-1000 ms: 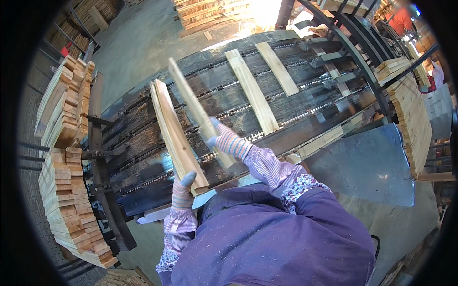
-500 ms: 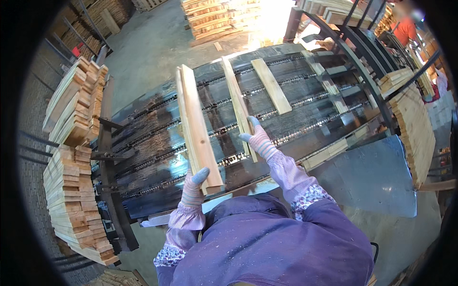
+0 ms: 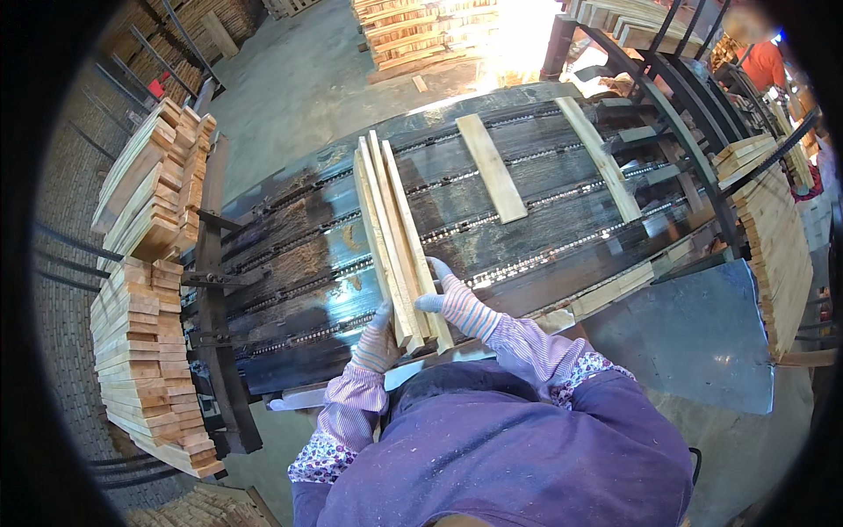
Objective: The person repeatedly picks up wooden planks from a conveyor belt and stacks them onto a nearby pile. The person handles the planks by hand, placing them one at a time or in small groups onto the growing stack.
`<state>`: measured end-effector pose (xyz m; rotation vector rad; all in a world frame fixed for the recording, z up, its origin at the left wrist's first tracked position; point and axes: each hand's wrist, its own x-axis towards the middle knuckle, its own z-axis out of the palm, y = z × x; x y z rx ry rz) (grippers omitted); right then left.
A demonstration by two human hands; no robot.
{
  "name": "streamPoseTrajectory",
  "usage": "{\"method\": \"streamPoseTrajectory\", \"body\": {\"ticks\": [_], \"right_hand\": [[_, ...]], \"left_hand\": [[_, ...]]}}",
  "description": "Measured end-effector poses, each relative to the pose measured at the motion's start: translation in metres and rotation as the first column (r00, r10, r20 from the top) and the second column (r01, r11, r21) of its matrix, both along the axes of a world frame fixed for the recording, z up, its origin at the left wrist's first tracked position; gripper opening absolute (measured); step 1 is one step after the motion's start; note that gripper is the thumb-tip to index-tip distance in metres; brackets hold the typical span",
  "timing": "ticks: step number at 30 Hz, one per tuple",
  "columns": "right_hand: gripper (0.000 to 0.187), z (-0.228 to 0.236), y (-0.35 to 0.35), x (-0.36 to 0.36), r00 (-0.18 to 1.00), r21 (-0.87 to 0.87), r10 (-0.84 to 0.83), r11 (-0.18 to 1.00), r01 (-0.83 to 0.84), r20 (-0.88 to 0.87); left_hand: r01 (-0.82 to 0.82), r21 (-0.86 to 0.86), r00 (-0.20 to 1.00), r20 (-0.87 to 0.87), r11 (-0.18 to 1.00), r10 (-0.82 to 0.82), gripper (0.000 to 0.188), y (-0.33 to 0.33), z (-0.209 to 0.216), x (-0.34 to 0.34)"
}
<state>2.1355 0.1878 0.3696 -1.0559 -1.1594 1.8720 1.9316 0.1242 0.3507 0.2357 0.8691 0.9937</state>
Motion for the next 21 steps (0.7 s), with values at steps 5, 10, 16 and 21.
{"method": "streamPoseTrajectory", "body": {"ticks": [5,10,16,21], "right_hand": [[0.093,0.007,0.015,-0.007,0.980,0.182,-0.155,0.974,0.132,0.122],[0.081,0.008,0.136,0.034,0.564,0.333,-0.301,0.942,0.049,0.769],[0.092,-0.044,0.178,0.034,0.001,0.243,-0.246,0.954,-0.176,0.969],[0.083,-0.036,0.187,0.049,0.463,0.363,-0.345,0.930,0.052,0.816]], "left_hand": [[0.043,0.003,0.998,-0.052,0.999,-0.042,0.083,-0.007,0.003,0.000],[-0.030,0.074,0.943,-0.329,0.997,0.053,0.075,-0.001,0.020,-0.007],[0.085,0.081,0.404,-0.914,0.993,0.040,0.094,-0.002,-0.019,-0.011],[0.236,-0.239,-0.177,-0.964,0.942,-0.200,0.116,-0.003,-0.017,-0.003]]}}
